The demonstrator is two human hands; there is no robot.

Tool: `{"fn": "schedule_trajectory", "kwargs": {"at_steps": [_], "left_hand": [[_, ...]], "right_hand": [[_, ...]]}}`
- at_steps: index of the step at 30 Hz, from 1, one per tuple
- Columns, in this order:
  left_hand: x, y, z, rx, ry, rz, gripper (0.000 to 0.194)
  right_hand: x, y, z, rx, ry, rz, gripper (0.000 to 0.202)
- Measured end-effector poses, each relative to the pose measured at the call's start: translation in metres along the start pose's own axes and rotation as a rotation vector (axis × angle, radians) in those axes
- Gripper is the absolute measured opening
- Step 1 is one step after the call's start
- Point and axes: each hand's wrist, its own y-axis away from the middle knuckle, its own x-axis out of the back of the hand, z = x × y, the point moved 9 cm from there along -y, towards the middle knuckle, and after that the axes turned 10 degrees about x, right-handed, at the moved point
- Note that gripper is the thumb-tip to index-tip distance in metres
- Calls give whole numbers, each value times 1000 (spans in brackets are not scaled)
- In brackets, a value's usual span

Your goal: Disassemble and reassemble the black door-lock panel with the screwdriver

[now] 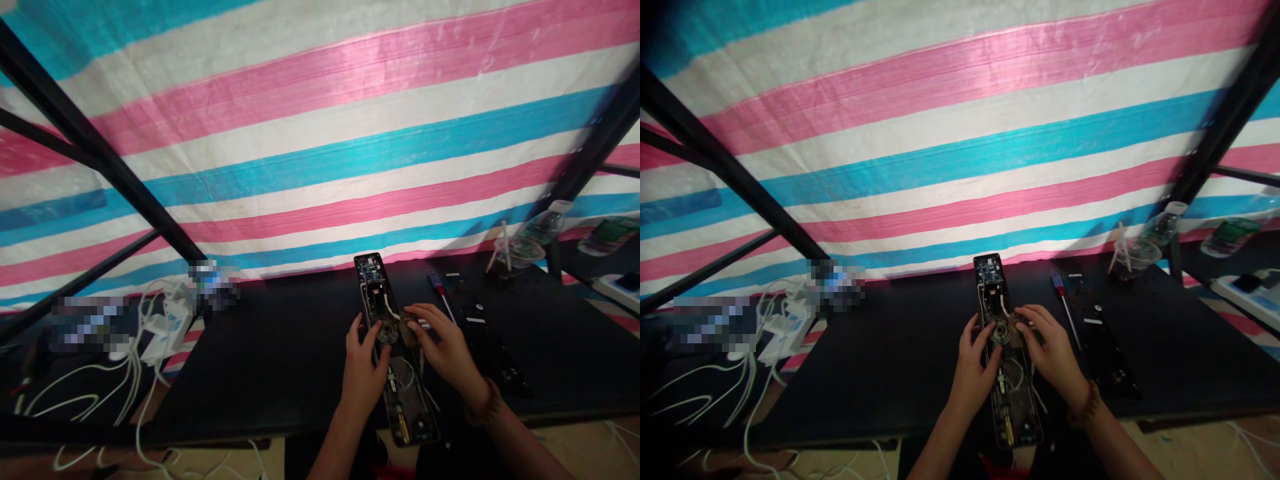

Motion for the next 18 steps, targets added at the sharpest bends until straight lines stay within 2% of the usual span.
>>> {"fn": "schedule_trajectory", "kwargs": {"at_steps": [4,7,11,18], "left_hand": [[2,-7,4,-22,-25,26,37],[5,-14,6,-9,-7,56,31],[6,-20,10,-17,-2,62,27],[7,-22,11,-41,2,104,25]], "right_hand": [[19,13,49,-167,108,62,22],[10,25,78,-233,152,-53,22],[-3,39,93,-259,219,-150,25],[-4,49,109,-234,379,-231,30]]}}
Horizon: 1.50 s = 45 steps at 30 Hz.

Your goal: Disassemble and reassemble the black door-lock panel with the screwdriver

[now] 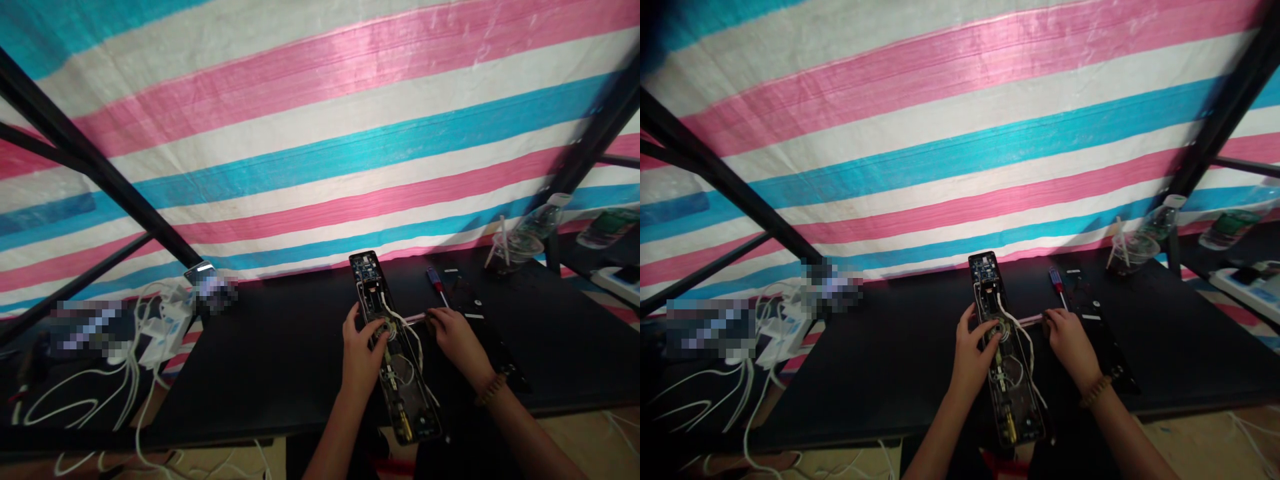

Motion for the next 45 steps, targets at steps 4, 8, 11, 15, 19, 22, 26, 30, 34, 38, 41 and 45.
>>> {"fn": "schedule_trajectory", "kwargs": {"at_steps": [4,8,11,15,19,22,26,30,34,38,41,45], "left_hand": [[0,4,1,-30,-7,40,25],[8,8,6,-48,15,101,22],[23,10,9,-54,55,147,19],[50,15,-8,-47,61,195,18],[73,25,-54,59,-29,191,20],[79,36,-78,99,-110,143,20],[77,45,-83,83,-224,118,17],[74,45,-79,64,-283,137,17],[73,44,-78,61,-299,138,19],[73,45,-78,62,-328,129,25],[73,48,-80,60,-320,123,28],[75,49,-75,54,-286,161,25]], "right_hand": [[-4,-3,13,6,104,-44,31],[-2,-10,22,11,171,-53,31],[0,-16,23,40,174,-58,29],[-1,-21,20,70,143,-62,28],[-1,-22,21,75,126,-55,27],[-3,-23,24,64,119,-55,26],[7,-27,18,34,103,-16,26],[33,-38,-29,87,-53,140,28],[28,-58,-101,252,-226,71,31],[13,-71,-144,440,-117,-1,35],[8,-76,-145,432,-58,0,39],[14,-80,-139,373,-11,35,33]]}}
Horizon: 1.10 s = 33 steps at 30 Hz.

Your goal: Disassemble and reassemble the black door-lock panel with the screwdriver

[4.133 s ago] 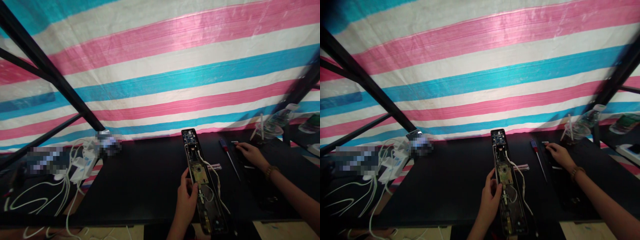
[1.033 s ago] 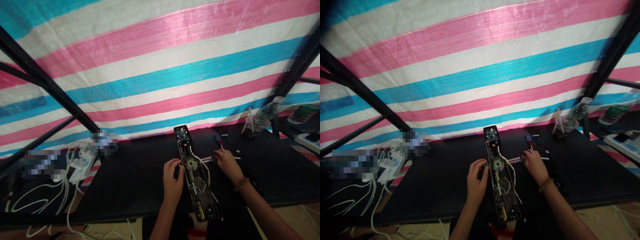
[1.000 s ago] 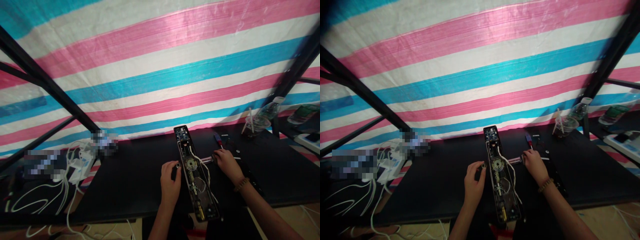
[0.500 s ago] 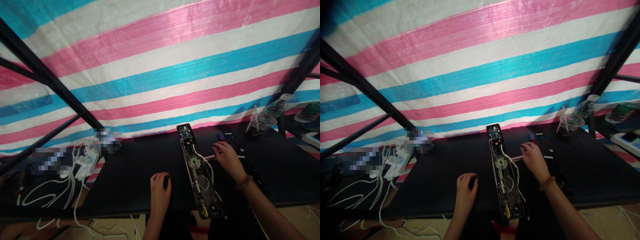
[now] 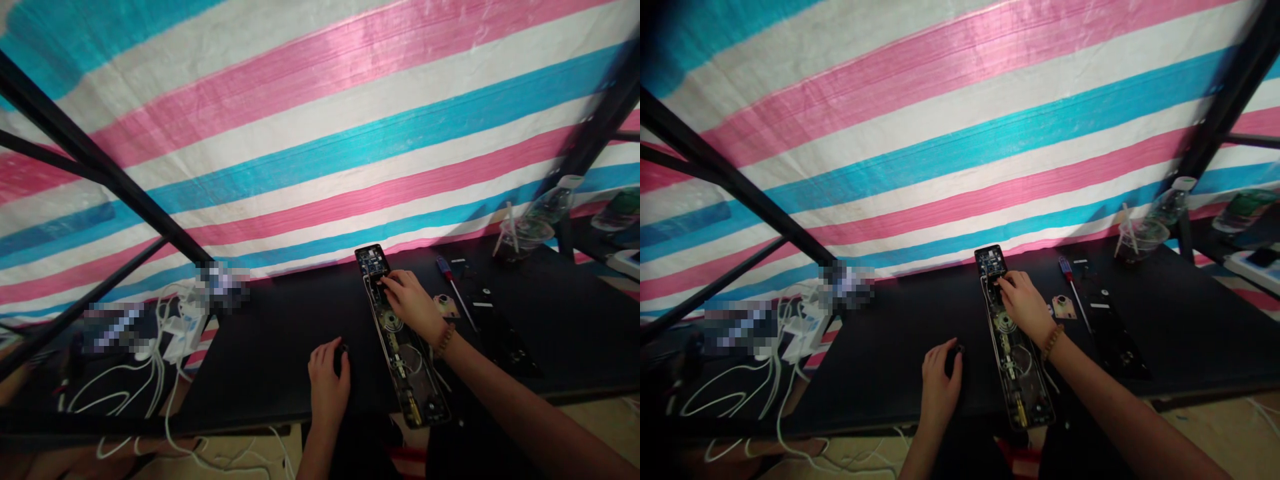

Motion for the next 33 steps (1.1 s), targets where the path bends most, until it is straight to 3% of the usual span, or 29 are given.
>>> {"fn": "schedule_trajectory", "kwargs": {"at_steps": [4,8,11,15,18,23,33], "left_hand": [[3,-13,40,-71,82,54,22],[-25,-41,93,-136,226,-141,32],[-51,-54,115,-116,283,-233,40],[-71,-53,119,-53,305,-221,50],[-78,-43,119,-25,313,-211,55],[-79,-28,119,-8,302,-208,50],[-75,-23,115,-38,417,-223,43]], "right_hand": [[4,-10,-3,20,45,-40,25],[0,-8,-11,46,58,-57,32],[-2,-2,-12,37,49,-19,42],[1,-4,-4,26,35,26,50],[-1,-10,3,20,30,-13,52],[-10,-17,0,4,29,-96,42],[-15,-33,-13,108,49,-85,24]]}}
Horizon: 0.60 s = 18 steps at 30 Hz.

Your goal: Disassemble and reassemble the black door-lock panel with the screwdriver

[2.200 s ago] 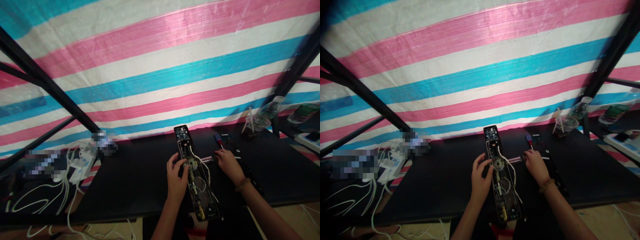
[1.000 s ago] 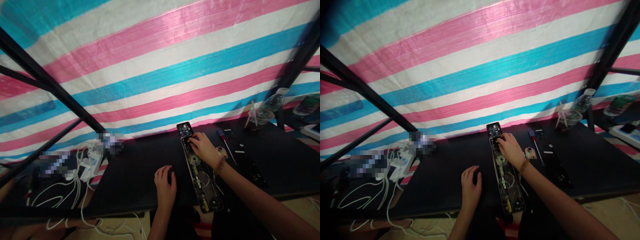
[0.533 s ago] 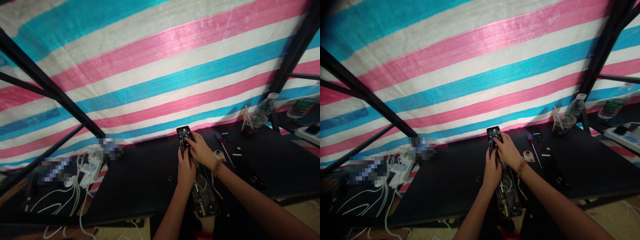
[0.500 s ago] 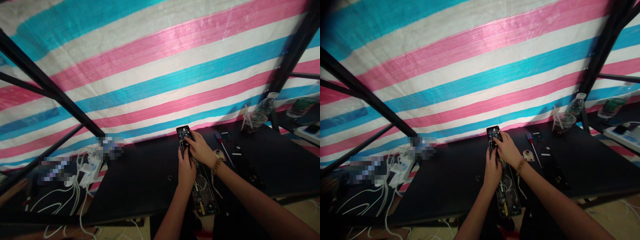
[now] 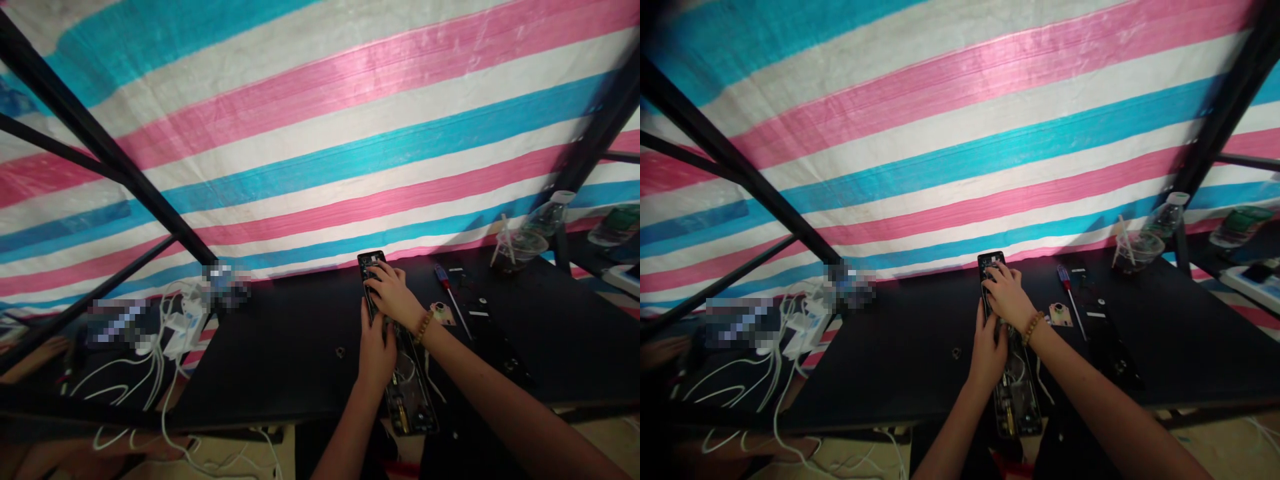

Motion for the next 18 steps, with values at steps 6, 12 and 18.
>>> {"fn": "schedule_trajectory", "kwargs": {"at_steps": [6,12,18], "left_hand": [[2,0,-9,42,26,22,40],[4,19,-20,55,126,71,45],[-1,41,-39,178,332,46,60]], "right_hand": [[-7,-1,1,38,-84,-28,21],[0,-4,2,-21,-9,-20,19],[-1,-5,-5,-50,85,-44,20]]}}
